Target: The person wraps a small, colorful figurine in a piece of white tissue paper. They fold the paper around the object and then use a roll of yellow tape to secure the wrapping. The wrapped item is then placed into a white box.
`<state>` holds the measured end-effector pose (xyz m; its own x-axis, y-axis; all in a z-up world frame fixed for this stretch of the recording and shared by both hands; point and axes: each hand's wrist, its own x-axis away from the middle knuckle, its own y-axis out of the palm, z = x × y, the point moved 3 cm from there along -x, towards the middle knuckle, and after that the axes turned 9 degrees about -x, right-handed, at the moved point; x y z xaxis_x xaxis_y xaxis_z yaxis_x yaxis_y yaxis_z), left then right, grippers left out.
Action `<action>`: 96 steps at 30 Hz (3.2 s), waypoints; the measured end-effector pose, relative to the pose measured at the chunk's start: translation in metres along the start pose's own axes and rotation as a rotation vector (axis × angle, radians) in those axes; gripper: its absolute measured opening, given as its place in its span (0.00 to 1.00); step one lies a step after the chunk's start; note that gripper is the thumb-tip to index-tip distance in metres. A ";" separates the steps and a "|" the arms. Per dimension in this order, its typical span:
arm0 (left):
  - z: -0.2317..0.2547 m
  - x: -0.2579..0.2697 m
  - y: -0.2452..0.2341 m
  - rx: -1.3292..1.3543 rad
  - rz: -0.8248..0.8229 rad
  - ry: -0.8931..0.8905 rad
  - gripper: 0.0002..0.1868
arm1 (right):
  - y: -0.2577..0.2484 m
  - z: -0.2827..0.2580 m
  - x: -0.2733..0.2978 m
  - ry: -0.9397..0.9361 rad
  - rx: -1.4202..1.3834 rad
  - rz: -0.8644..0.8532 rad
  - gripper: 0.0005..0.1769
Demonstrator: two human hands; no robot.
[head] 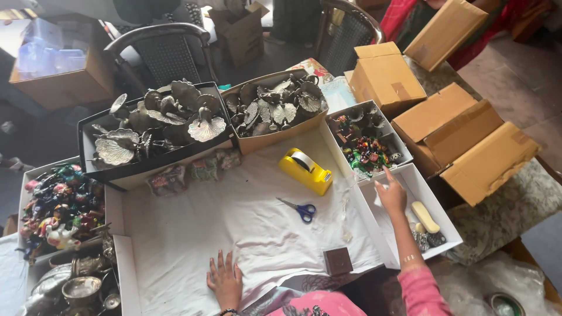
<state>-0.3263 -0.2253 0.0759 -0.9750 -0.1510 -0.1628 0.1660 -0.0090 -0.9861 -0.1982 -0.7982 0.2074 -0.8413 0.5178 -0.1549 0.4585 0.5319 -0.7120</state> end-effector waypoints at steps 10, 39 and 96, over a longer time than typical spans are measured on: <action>0.041 0.030 0.012 -0.002 0.105 -0.287 0.31 | 0.081 -0.001 -0.080 0.347 0.329 -0.259 0.36; 0.199 -0.118 -0.041 2.538 -0.540 -0.439 0.25 | 0.154 -0.089 0.125 0.431 -0.980 -0.494 0.19; 0.132 -0.118 0.048 0.307 -0.326 -0.259 0.06 | 0.241 -0.173 0.173 -0.746 -0.005 -0.730 0.20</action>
<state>-0.1843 -0.3380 0.0519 -0.9215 -0.3310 0.2033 -0.0669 -0.3803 -0.9224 -0.1841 -0.4644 0.1277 -0.8766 -0.4756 -0.0731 -0.2333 0.5528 -0.8000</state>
